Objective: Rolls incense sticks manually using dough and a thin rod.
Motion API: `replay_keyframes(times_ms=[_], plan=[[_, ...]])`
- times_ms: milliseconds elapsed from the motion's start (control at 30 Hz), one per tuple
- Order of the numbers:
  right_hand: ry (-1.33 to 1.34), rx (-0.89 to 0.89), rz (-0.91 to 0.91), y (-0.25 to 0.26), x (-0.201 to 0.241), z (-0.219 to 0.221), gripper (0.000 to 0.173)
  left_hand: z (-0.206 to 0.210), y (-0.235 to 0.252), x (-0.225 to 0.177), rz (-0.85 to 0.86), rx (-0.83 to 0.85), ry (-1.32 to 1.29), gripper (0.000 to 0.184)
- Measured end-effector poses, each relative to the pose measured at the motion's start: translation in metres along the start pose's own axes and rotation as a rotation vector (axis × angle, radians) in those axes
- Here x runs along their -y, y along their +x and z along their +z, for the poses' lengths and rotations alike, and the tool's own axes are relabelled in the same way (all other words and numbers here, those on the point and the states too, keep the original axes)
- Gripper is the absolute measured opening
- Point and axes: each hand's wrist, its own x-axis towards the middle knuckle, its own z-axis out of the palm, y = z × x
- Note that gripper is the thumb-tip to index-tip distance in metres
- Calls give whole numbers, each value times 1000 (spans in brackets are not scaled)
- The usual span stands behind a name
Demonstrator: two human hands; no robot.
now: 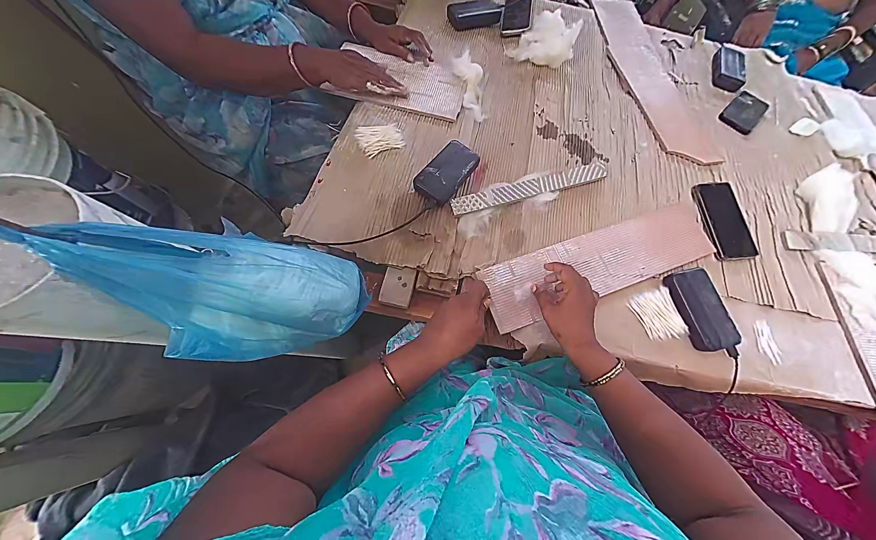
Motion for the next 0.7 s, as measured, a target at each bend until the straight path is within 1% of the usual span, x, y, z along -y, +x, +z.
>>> replay_keyframes(times_ms=[133, 267, 367, 467, 533, 600, 633, 700], plan=[[-7, 22, -47, 0, -5, -3, 44, 2, 0, -5, 64, 3, 99, 28], [18, 55, -83, 2, -11, -7, 44, 2, 5, -16, 9, -15, 193, 27], [33, 1, -96, 4, -16, -15, 39, -1, 7, -27, -35, 4, 266, 27], [10, -46, -122, 0, -18, -22, 29, -4, 7, -37, -76, 27, 299, 28], [6, -63, -191, -7, -19, -21, 23, -3, 8, -41, -90, 21, 308, 28], [4, -99, -302, -15, -21, -14, 18, -2, 10, -43, -102, 15, 319, 28], [-4, -114, -352, -18, -21, -9, 17, -2, 10, -43, -104, 9, 320, 27], [-37, -106, -397, -22, -19, -3, 18, 0, 12, -43, -102, -8, 322, 26]])
